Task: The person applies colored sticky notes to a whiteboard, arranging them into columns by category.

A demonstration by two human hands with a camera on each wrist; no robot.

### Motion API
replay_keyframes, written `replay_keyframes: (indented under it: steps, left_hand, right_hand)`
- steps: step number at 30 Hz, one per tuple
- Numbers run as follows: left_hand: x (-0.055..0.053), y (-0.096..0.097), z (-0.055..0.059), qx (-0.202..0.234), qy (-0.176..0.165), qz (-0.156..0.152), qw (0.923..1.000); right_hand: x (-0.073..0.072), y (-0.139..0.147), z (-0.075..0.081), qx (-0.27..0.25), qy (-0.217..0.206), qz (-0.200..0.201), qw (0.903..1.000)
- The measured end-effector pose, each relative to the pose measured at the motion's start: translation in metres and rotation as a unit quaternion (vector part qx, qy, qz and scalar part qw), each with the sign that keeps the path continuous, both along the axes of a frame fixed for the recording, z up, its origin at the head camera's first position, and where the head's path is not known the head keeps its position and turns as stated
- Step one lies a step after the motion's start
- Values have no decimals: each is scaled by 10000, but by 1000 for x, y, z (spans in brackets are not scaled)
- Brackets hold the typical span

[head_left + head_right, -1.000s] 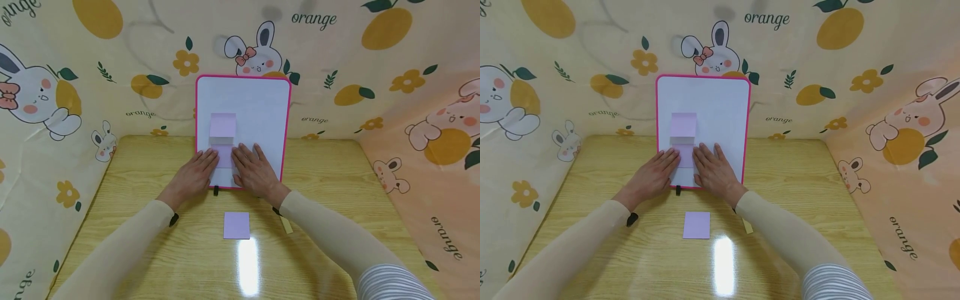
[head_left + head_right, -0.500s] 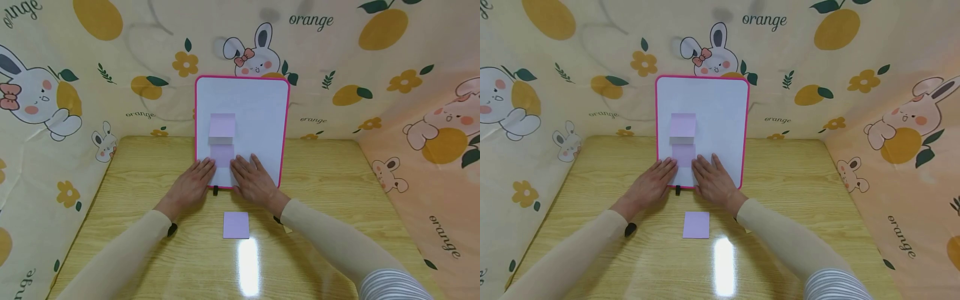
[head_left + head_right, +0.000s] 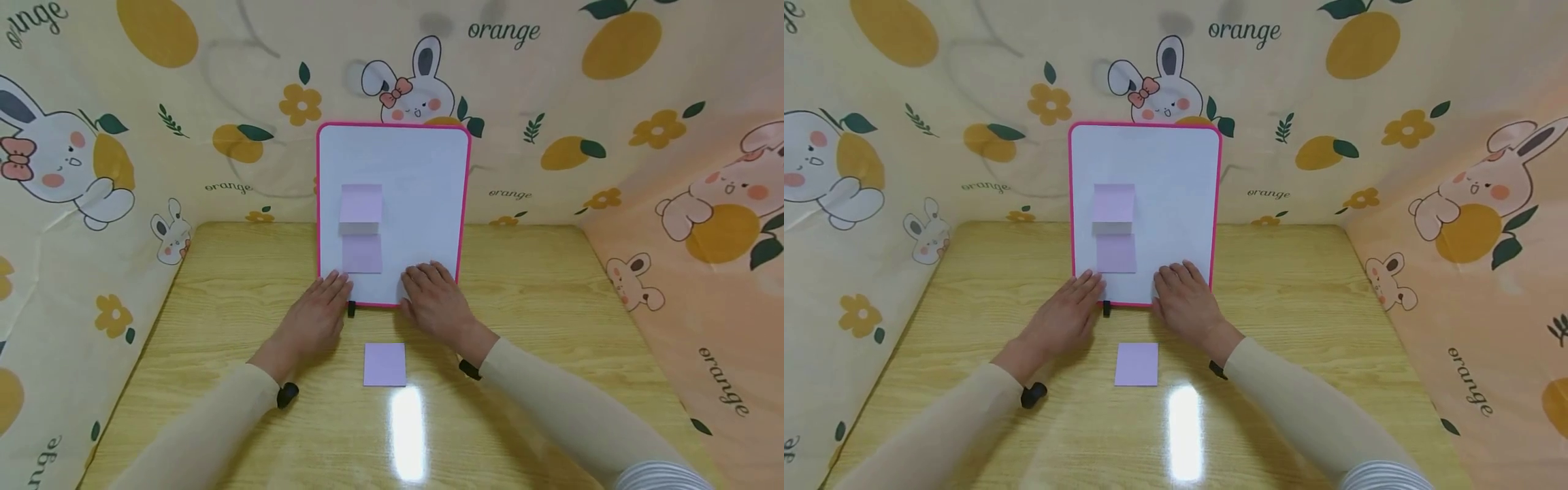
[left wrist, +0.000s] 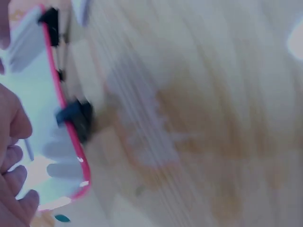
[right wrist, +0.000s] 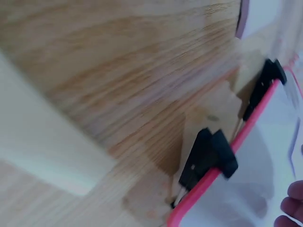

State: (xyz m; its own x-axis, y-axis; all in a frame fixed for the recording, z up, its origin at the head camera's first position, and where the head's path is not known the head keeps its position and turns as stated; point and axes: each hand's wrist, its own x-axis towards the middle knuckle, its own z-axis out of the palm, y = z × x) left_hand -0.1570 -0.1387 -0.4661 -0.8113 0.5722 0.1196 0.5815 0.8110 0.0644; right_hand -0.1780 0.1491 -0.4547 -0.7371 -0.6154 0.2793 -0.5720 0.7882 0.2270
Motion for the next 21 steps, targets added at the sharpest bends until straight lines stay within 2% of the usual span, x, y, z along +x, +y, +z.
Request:
replay_keyframes:
  steps: [5, 10, 15, 21]
  left_hand:
    - [23, 19, 4, 248, -181, -222, 9993]
    - [46, 41, -3, 469, -276, -550, 9970]
    - [61, 60, -8, 497, -429, -642, 9958]
    - [76, 79, -16, 308, -742, -818, 9934]
  right_hand:
    - [11, 30, 0, -920, -75, -211, 9955]
    - [29, 58, -8, -1584, -186, -303, 9867]
    - [50, 78, -18, -1705, -486, -612, 9822]
    - [76, 93, -30, -1629, -465, -846, 9819]
